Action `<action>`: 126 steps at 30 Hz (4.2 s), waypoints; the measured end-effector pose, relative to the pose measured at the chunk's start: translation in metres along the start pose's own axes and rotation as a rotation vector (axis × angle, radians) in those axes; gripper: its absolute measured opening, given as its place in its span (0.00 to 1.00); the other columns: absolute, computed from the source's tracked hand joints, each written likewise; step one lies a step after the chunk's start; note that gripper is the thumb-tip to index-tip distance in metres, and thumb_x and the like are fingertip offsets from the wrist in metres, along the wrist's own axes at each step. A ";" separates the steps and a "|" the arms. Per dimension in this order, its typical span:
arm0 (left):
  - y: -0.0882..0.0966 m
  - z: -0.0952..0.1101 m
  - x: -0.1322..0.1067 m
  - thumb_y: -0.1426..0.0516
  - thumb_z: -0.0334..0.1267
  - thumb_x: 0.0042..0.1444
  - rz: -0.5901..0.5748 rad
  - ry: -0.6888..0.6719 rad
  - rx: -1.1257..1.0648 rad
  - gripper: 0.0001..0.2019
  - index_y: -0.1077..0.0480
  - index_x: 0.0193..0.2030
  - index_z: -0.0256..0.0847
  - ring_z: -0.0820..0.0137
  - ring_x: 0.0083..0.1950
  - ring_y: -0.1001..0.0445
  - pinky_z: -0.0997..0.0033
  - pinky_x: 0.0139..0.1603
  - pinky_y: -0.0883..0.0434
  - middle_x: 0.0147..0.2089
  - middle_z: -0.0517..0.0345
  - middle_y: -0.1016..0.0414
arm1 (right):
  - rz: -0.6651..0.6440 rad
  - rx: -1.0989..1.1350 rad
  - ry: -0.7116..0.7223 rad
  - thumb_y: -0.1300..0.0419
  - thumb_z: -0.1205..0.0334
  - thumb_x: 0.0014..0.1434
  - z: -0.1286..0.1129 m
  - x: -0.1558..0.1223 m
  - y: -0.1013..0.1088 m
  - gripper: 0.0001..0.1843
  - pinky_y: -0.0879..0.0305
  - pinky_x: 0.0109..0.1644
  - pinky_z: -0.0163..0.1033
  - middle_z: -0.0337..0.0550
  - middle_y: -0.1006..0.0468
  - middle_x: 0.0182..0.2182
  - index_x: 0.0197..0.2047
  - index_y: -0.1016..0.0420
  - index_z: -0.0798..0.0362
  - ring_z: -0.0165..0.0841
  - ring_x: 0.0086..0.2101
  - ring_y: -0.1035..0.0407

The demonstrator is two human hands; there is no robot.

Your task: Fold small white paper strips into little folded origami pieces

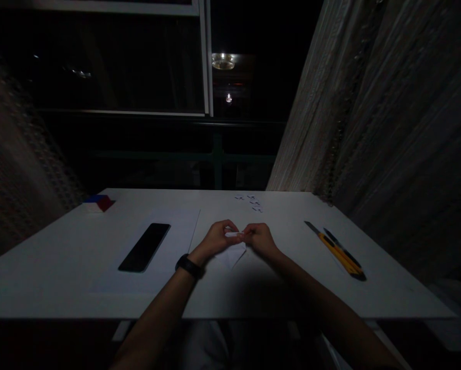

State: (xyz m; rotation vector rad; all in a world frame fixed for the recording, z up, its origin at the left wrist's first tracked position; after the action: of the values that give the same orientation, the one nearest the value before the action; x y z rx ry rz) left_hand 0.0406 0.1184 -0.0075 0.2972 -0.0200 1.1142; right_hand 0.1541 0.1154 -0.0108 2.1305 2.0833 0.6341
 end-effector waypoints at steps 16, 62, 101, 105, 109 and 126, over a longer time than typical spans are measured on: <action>0.001 0.002 0.000 0.36 0.39 0.37 0.051 -0.075 0.051 0.16 0.35 0.33 0.36 0.73 0.30 0.31 0.78 0.27 0.37 0.29 0.58 0.29 | -0.032 -0.342 0.143 0.43 0.64 0.48 -0.024 -0.006 -0.003 0.05 0.44 0.30 0.34 0.41 0.25 0.22 0.24 0.27 0.53 0.31 0.25 0.34; 0.024 0.017 -0.001 0.45 0.48 0.48 0.222 -0.129 0.325 0.16 0.33 0.23 0.36 0.78 0.20 0.46 0.77 0.21 0.49 0.17 0.65 0.42 | -0.110 0.164 -0.102 0.34 0.53 0.34 0.016 0.004 -0.010 0.18 0.52 0.19 0.31 0.32 0.39 0.10 0.14 0.36 0.56 0.22 0.14 0.47; 0.007 0.011 -0.001 0.43 0.43 0.46 0.020 -0.046 0.290 0.14 0.23 0.29 0.33 0.68 0.30 0.29 0.74 0.31 0.35 0.27 0.53 0.23 | -0.109 0.056 -0.068 0.35 0.57 0.34 0.008 0.002 -0.004 0.15 0.52 0.19 0.31 0.32 0.38 0.11 0.14 0.37 0.55 0.23 0.15 0.46; 0.007 0.010 0.000 0.44 0.43 0.46 0.019 -0.034 0.290 0.14 0.23 0.29 0.33 0.69 0.30 0.29 0.74 0.31 0.35 0.28 0.53 0.23 | -0.154 0.045 -0.034 0.35 0.57 0.35 0.000 0.001 -0.005 0.14 0.50 0.20 0.31 0.32 0.37 0.13 0.16 0.35 0.55 0.24 0.16 0.45; 0.008 0.011 -0.001 0.44 0.43 0.46 0.022 -0.024 0.268 0.14 0.24 0.30 0.32 0.70 0.29 0.31 0.74 0.30 0.36 0.27 0.53 0.24 | -0.214 0.046 0.035 0.38 0.57 0.41 -0.008 0.000 -0.008 0.12 0.49 0.22 0.31 0.33 0.35 0.15 0.19 0.34 0.56 0.24 0.18 0.43; 0.009 0.004 -0.003 0.38 0.46 0.38 -0.036 0.092 -0.031 0.16 0.25 0.27 0.31 0.72 0.27 0.33 0.73 0.30 0.37 0.24 0.55 0.27 | -0.211 0.003 0.177 0.47 0.48 0.54 -0.033 -0.013 -0.010 0.20 0.48 0.23 0.31 0.34 0.36 0.15 0.19 0.37 0.54 0.25 0.19 0.43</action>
State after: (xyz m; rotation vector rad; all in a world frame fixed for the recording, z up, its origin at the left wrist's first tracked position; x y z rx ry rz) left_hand 0.0312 0.1182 -0.0019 0.2172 0.0494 1.0894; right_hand 0.1330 0.0962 0.0129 1.8818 2.3594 0.8181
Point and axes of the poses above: each hand's wrist, its own x-axis towards the middle knuckle, its own y-axis out of the back of the hand, z = x × y, the point moved 10 cm from there along x, towards the middle knuckle
